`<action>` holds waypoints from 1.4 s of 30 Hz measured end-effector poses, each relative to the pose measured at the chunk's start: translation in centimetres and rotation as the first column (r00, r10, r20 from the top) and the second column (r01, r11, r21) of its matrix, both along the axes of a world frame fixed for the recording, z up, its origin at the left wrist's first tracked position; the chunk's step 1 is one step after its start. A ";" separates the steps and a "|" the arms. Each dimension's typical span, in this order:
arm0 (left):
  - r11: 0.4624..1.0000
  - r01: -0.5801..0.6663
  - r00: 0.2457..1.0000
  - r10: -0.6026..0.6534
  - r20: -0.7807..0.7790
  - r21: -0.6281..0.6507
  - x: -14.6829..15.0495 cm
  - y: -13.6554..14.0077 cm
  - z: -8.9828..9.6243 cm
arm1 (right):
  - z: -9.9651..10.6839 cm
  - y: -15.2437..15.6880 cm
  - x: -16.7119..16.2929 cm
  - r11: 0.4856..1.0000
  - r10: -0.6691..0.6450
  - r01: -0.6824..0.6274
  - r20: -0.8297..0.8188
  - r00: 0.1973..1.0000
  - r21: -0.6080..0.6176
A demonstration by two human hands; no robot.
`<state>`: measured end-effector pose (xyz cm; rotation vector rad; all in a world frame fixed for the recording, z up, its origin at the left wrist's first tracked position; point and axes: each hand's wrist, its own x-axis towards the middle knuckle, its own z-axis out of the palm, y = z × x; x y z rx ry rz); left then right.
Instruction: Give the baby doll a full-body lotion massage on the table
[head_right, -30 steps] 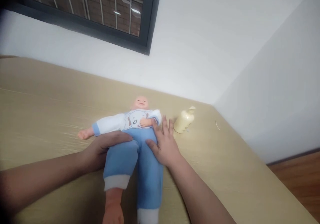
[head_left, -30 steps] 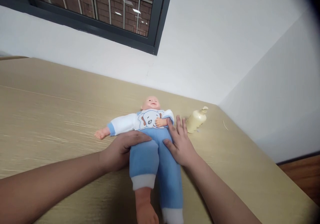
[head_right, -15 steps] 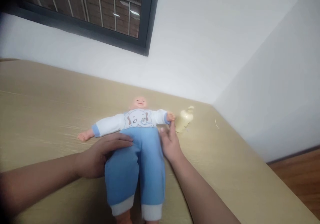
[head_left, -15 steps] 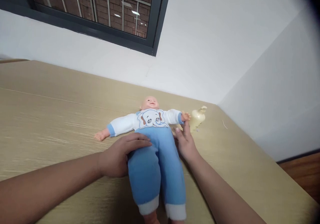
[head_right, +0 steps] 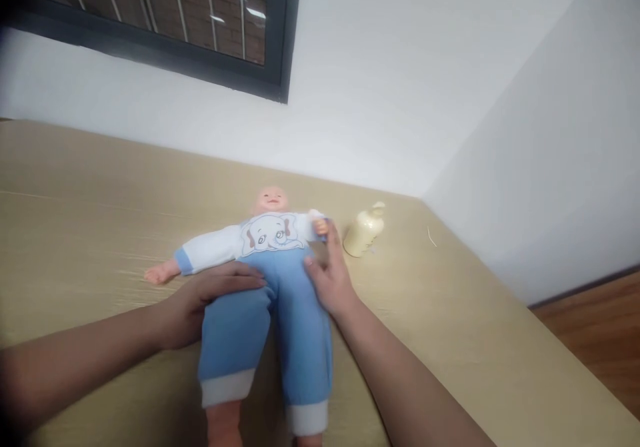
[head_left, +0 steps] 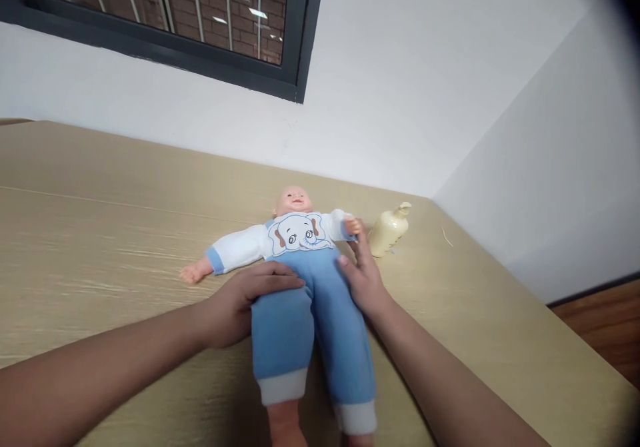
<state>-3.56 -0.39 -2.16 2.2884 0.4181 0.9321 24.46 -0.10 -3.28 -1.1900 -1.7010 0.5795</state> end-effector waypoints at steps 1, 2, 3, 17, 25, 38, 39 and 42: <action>0.999 0.001 1.000 0.000 0.015 -0.034 0.1 0.1 0.0 | 0.2 -0.3 -0.3 1.000 0.020 -0.022 0.129 0.991 0.014; 0.998 -0.004 1.000 0.005 0.024 -0.063 0.2 0.3 0.0 | 0.4 -0.6 -0.6 0.999 0.034 -0.036 0.230 0.973 0.003; 0.997 -0.009 1.000 0.011 0.026 -0.082 0.3 0.5 0.0 | 0.6 -0.9 -0.9 0.999 0.046 -0.041 0.302 0.952 -0.023; 0.997 -0.049 0.992 0.057 -0.113 0.066 -0.3 0.3 0.0 | 0.2 -1.4 -0.8 0.995 -0.028 0.048 0.233 0.972 -0.082; 0.951 -0.095 0.924 0.195 -0.330 0.295 -1.7 0.6 0.6 | -1.6 -1.0 1.7 0.951 -0.157 0.147 -0.014 0.988 -0.273; 0.929 -0.214 0.899 0.308 -0.311 0.302 -3.1 3.1 -0.2 | 0.4 -6.3 -3.0 0.927 0.187 -0.363 0.729 0.658 0.090; 0.925 -0.217 0.897 0.315 -0.310 0.312 -3.0 3.0 -0.2 | 0.4 -6.3 -3.2 0.910 0.174 -0.395 0.748 0.641 0.127; 0.892 -0.253 0.874 0.377 -0.307 0.375 -2.8 2.9 -0.3 | 0.1 -6.1 -3.3 0.872 0.102 -0.422 0.749 0.655 0.250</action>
